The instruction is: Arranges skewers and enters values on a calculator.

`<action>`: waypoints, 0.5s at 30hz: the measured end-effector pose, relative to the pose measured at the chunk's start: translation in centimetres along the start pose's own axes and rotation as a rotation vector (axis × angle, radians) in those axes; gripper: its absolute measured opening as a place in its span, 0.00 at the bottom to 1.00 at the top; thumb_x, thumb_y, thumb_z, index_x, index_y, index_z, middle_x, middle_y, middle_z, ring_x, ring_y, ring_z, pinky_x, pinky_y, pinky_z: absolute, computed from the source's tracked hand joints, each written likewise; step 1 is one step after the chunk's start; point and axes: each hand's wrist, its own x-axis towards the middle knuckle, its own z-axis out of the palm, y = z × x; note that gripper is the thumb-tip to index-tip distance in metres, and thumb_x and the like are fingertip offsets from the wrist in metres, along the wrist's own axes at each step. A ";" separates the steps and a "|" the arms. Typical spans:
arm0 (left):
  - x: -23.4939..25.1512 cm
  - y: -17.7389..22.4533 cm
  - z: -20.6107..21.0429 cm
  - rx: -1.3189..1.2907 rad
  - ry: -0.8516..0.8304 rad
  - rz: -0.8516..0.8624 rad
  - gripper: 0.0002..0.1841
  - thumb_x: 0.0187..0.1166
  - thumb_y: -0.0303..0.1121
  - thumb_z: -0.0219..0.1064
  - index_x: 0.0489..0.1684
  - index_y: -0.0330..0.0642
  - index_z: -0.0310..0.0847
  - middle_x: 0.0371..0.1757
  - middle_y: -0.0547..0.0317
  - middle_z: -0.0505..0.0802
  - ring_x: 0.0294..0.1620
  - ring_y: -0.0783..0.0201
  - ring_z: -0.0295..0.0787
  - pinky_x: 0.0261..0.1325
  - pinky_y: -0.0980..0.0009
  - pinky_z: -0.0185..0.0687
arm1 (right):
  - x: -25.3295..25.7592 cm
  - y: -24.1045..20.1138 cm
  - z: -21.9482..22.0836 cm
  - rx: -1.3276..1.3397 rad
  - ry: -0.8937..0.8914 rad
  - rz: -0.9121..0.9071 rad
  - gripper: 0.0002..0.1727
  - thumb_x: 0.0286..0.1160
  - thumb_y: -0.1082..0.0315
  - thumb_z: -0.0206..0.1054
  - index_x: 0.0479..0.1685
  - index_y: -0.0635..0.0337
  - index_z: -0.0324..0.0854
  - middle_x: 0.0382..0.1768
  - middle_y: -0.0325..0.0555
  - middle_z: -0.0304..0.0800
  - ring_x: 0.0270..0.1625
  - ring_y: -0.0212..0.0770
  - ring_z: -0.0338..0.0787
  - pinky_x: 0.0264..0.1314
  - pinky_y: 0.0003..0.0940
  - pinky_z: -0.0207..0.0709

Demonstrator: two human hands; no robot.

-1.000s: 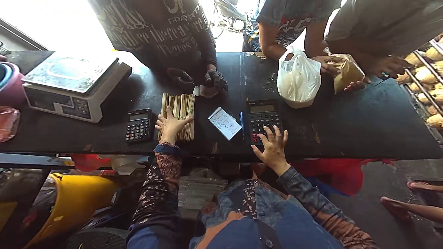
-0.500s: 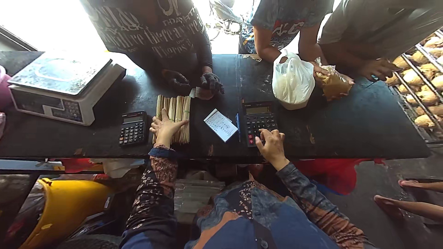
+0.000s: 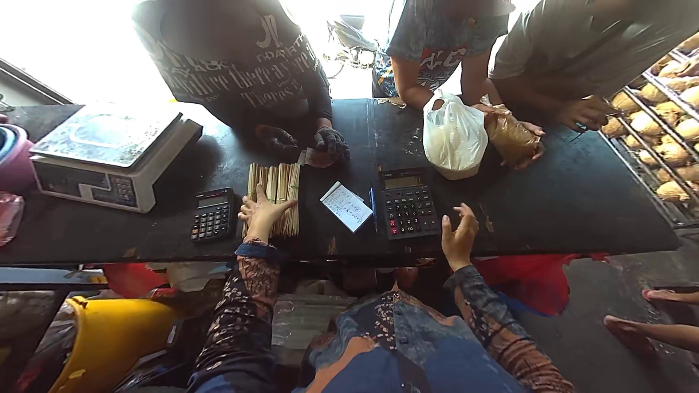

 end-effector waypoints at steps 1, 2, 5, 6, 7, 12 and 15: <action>-0.1 0.2 -0.1 -0.013 -0.006 0.008 0.66 0.55 0.66 0.83 0.97 0.55 0.43 0.92 0.21 0.48 0.88 0.19 0.47 0.81 0.23 0.48 | -0.1 0.4 0.2 -0.022 0.032 -0.002 0.32 0.82 0.54 0.56 0.70 0.78 0.75 0.74 0.73 0.78 0.79 0.70 0.75 0.84 0.65 0.60; -0.3 0.2 -0.2 -0.033 -0.014 0.027 0.66 0.55 0.66 0.83 0.97 0.56 0.43 0.91 0.20 0.49 0.87 0.16 0.47 0.79 0.21 0.50 | -0.2 0.3 0.2 -0.067 0.032 -0.020 0.32 0.81 0.54 0.57 0.70 0.77 0.75 0.74 0.72 0.78 0.80 0.70 0.75 0.84 0.66 0.59; -1.6 -0.7 -2.5 -0.133 0.035 0.074 0.69 0.55 0.69 0.81 0.99 0.54 0.37 0.91 0.20 0.51 0.89 0.18 0.46 0.83 0.22 0.47 | -0.5 -0.8 -0.4 -0.165 -0.063 -0.094 0.34 0.80 0.52 0.60 0.74 0.74 0.75 0.77 0.72 0.76 0.80 0.72 0.74 0.83 0.70 0.58; -2.6 -1.7 -3.6 -0.212 0.141 0.121 0.65 0.60 0.68 0.79 0.98 0.51 0.41 0.92 0.24 0.53 0.91 0.23 0.45 0.87 0.26 0.41 | -0.4 -1.2 -0.5 -0.158 -0.077 -0.114 0.34 0.81 0.53 0.60 0.75 0.75 0.73 0.77 0.74 0.75 0.81 0.74 0.73 0.84 0.70 0.58; -3.7 -3.4 -4.4 -0.300 0.305 0.207 0.56 0.68 0.63 0.75 0.96 0.46 0.50 0.92 0.28 0.57 0.93 0.29 0.46 0.90 0.31 0.37 | -0.4 -1.5 -0.6 -0.143 -0.077 -0.132 0.34 0.82 0.55 0.61 0.76 0.77 0.72 0.76 0.76 0.75 0.80 0.76 0.73 0.84 0.70 0.58; -8.6 -17.3 -2.3 -0.665 0.981 0.123 0.18 0.86 0.29 0.59 0.68 0.25 0.79 0.68 0.36 0.87 0.70 0.51 0.84 0.75 0.58 0.77 | -0.6 -1.2 -0.2 -0.169 -0.057 -0.191 0.36 0.80 0.55 0.62 0.79 0.78 0.68 0.76 0.78 0.74 0.80 0.75 0.74 0.84 0.66 0.60; -9.7 -23.8 3.7 -0.809 0.752 -0.331 0.20 0.85 0.25 0.59 0.72 0.22 0.75 0.69 0.31 0.86 0.71 0.47 0.84 0.77 0.58 0.77 | -0.6 -1.2 0.1 -0.217 -0.090 -0.207 0.35 0.80 0.56 0.64 0.78 0.78 0.70 0.76 0.77 0.75 0.79 0.73 0.76 0.84 0.62 0.63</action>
